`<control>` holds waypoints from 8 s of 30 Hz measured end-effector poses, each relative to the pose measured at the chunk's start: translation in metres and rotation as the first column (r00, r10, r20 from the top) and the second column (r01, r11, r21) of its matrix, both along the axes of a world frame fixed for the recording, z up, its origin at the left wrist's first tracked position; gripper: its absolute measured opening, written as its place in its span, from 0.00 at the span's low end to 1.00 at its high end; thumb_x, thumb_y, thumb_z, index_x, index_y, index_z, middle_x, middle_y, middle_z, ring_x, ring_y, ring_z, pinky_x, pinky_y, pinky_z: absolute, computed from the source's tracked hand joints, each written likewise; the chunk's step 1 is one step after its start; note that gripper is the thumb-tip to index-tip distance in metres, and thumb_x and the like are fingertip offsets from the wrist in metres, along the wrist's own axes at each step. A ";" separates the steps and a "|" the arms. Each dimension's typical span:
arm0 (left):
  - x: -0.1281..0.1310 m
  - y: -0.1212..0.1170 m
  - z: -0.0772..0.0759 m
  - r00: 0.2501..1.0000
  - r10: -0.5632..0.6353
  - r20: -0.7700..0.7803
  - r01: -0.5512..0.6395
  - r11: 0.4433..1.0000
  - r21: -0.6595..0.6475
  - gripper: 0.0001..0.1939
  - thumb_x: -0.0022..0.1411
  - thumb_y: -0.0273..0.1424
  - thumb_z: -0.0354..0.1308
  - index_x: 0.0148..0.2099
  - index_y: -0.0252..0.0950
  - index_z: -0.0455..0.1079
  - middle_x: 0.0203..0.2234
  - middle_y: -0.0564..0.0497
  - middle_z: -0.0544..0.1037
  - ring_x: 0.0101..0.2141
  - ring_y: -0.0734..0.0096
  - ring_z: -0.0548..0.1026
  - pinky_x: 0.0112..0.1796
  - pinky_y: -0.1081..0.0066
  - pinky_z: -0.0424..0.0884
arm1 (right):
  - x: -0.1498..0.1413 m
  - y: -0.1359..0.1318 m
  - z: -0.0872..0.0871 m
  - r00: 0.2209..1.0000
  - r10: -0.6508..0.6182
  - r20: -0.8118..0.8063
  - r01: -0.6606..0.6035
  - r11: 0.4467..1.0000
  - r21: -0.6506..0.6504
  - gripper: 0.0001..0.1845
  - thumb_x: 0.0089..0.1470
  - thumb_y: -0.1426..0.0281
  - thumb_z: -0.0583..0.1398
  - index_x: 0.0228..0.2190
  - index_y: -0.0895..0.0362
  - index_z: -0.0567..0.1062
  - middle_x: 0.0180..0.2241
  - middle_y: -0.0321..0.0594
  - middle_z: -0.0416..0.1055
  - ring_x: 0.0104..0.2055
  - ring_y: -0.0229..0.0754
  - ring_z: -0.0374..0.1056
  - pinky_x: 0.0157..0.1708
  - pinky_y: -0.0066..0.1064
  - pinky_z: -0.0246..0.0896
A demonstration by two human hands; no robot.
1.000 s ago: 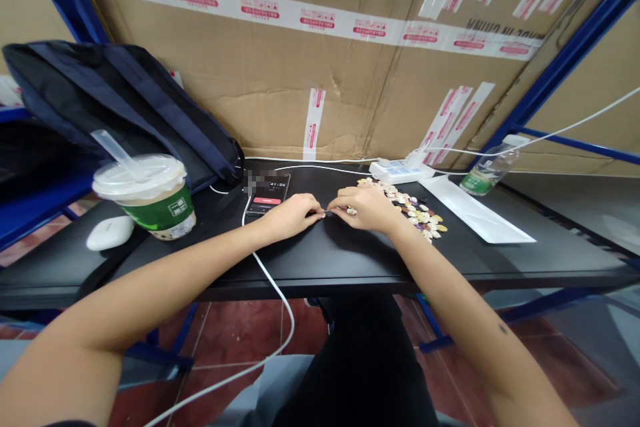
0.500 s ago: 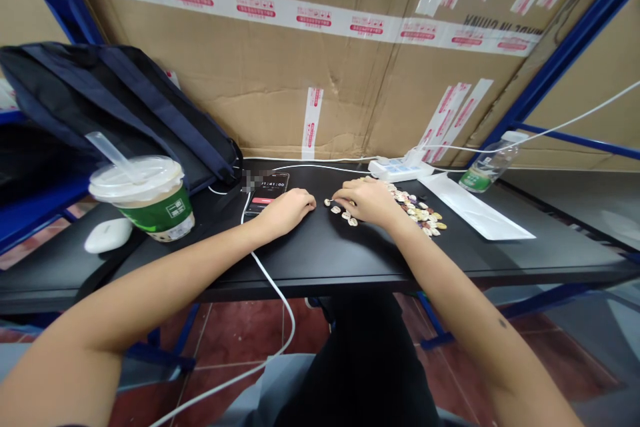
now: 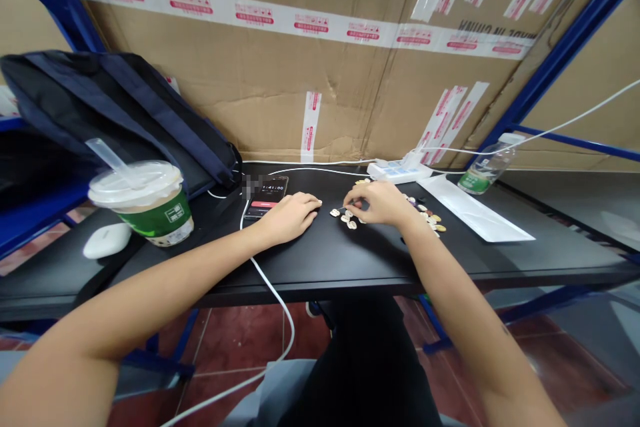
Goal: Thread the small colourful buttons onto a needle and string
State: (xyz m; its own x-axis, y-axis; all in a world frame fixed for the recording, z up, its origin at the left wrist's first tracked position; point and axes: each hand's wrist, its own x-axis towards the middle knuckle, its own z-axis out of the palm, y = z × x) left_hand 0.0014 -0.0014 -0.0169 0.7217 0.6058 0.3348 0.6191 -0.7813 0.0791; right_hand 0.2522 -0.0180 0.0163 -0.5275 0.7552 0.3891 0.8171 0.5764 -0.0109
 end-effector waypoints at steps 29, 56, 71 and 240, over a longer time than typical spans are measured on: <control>0.003 0.002 0.006 0.983 -0.007 0.183 0.044 0.979 -0.199 0.08 0.62 0.26 0.58 0.41 0.34 0.78 0.31 0.48 0.75 0.32 0.70 0.73 0.36 0.71 0.70 | -0.019 -0.001 -0.006 0.991 0.116 0.061 -0.117 0.993 0.026 0.10 0.59 0.67 0.58 0.36 0.52 0.81 0.34 0.37 0.78 0.35 0.40 0.71 0.34 0.30 0.52; 0.010 -0.016 0.003 0.943 -0.331 -0.016 0.326 0.935 -0.142 0.24 0.72 0.28 0.44 0.67 0.45 0.58 0.63 0.51 0.66 0.64 0.64 0.61 0.61 0.58 0.58 | 0.010 -0.007 0.012 0.996 -0.071 -0.047 0.065 0.991 -0.121 0.06 0.47 0.68 0.61 0.26 0.53 0.80 0.22 0.32 0.72 0.25 0.36 0.63 0.25 0.28 0.47; 0.006 -0.005 0.000 0.970 -0.140 0.200 0.167 0.978 -0.128 0.14 0.69 0.36 0.53 0.51 0.36 0.72 0.45 0.44 0.73 0.48 0.62 0.71 0.54 0.61 0.67 | 0.000 -0.008 0.008 0.997 0.033 -0.072 -0.041 0.993 -0.114 0.07 0.51 0.66 0.61 0.30 0.51 0.81 0.26 0.34 0.76 0.29 0.38 0.69 0.28 0.27 0.53; 0.003 -0.014 0.010 0.988 -0.065 0.138 0.081 0.990 -0.113 0.09 0.67 0.31 0.52 0.43 0.38 0.72 0.40 0.49 0.73 0.39 0.66 0.73 0.46 0.64 0.66 | 0.034 -0.018 -0.006 0.968 -0.247 -0.046 0.245 0.968 -0.050 0.06 0.51 0.61 0.63 0.29 0.47 0.80 0.27 0.31 0.76 0.30 0.38 0.70 0.28 0.28 0.52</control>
